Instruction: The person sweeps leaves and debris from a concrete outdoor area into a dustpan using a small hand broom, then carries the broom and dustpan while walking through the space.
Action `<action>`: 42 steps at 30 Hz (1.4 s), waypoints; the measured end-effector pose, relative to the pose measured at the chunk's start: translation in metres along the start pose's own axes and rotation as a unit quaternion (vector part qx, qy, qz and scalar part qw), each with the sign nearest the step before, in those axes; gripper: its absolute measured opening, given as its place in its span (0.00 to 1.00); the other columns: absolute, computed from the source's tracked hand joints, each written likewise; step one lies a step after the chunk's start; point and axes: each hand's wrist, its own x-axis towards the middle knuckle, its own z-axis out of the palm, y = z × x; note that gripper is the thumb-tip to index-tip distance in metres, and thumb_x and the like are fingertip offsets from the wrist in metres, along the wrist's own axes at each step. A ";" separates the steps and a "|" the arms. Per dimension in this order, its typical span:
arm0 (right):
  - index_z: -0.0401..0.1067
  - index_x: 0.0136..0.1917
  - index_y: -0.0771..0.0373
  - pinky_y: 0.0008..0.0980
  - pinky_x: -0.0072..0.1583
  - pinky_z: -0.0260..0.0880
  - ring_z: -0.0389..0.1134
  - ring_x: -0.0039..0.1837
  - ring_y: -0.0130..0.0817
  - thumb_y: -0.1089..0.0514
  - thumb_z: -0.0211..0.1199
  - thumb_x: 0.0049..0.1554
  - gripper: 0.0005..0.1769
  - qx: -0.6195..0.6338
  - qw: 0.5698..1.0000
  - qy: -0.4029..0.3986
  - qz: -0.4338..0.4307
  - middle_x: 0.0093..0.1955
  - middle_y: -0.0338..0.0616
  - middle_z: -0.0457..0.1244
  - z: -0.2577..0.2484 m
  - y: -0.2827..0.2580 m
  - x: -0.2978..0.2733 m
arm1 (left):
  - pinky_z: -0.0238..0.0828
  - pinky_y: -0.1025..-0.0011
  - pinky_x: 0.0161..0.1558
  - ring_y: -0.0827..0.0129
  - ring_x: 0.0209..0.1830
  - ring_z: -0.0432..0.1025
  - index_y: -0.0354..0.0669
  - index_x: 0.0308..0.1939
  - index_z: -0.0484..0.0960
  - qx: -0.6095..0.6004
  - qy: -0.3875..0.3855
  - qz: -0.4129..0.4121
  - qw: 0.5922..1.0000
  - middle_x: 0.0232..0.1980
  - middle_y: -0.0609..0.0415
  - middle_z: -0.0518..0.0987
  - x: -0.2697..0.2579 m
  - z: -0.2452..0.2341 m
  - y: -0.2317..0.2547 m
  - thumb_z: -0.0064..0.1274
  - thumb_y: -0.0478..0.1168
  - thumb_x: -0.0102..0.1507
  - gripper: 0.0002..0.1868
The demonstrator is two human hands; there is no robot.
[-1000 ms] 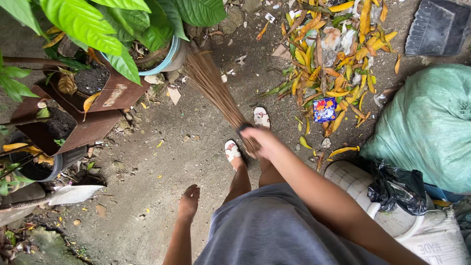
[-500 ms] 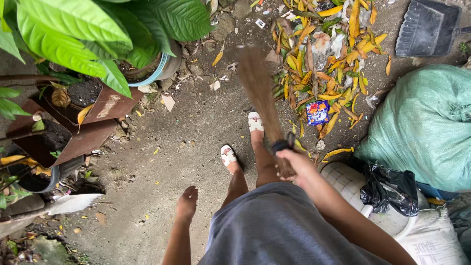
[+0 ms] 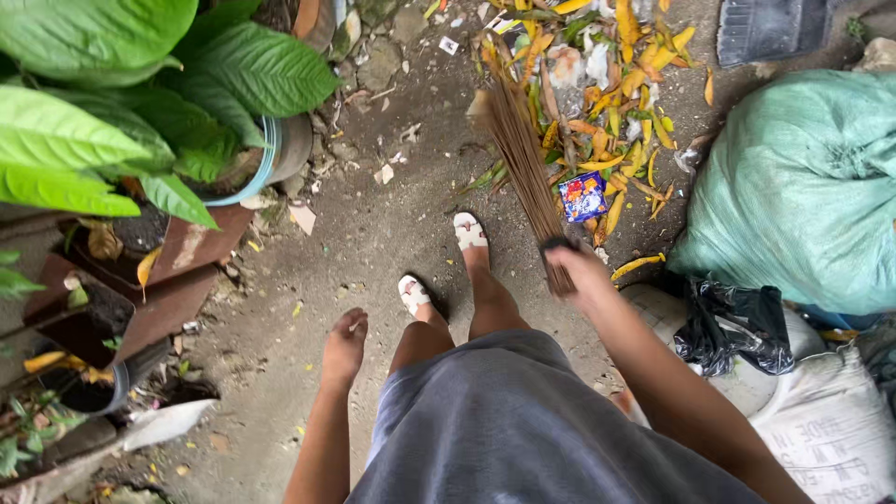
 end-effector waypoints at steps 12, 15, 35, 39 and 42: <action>0.73 0.64 0.69 0.38 0.35 0.69 0.69 0.36 0.41 0.54 0.74 0.42 0.38 -0.141 0.970 0.177 0.091 0.44 0.57 0.69 -0.083 0.067 -0.092 | 0.71 0.68 0.59 0.62 0.58 0.79 0.38 0.59 0.81 0.086 -0.126 0.094 0.984 0.55 0.47 0.85 0.102 0.006 0.064 0.52 0.45 0.65 0.21; 0.64 0.74 0.47 0.43 0.35 0.70 0.68 0.37 0.44 0.60 0.71 0.43 0.45 -0.086 0.965 0.206 0.141 0.44 0.56 0.67 -0.085 0.102 -0.155 | 0.69 0.69 0.59 0.63 0.58 0.77 0.41 0.60 0.80 0.169 -0.153 0.103 0.968 0.56 0.49 0.84 0.134 -0.009 0.092 0.53 0.47 0.66 0.21; 0.67 0.55 0.60 0.46 0.44 0.81 0.70 0.44 0.42 0.50 0.72 0.50 0.24 0.577 0.784 0.208 0.092 0.45 0.46 0.64 0.020 0.295 -0.087 | 0.69 0.63 0.61 0.55 0.59 0.77 0.50 0.64 0.80 0.515 -0.253 0.242 0.782 0.57 0.45 0.83 0.208 -0.001 0.204 0.50 0.57 0.65 0.27; 0.60 0.63 0.65 0.38 0.37 0.79 0.73 0.38 0.44 0.53 0.68 0.51 0.31 0.530 0.837 0.111 0.081 0.42 0.54 0.67 0.062 0.209 -0.052 | 0.67 0.62 0.62 0.55 0.60 0.76 0.48 0.64 0.78 0.503 -0.284 0.226 0.785 0.59 0.45 0.82 0.173 0.030 0.219 0.50 0.57 0.66 0.27; 0.51 0.70 0.61 0.30 0.28 0.68 0.63 0.29 0.35 0.56 0.70 0.51 0.41 0.555 0.828 0.063 -0.056 0.34 0.43 0.61 0.069 0.235 -0.136 | 0.66 0.62 0.63 0.54 0.63 0.73 0.51 0.65 0.79 0.530 -0.291 0.246 0.758 0.61 0.46 0.80 0.157 0.051 0.224 0.48 0.57 0.66 0.27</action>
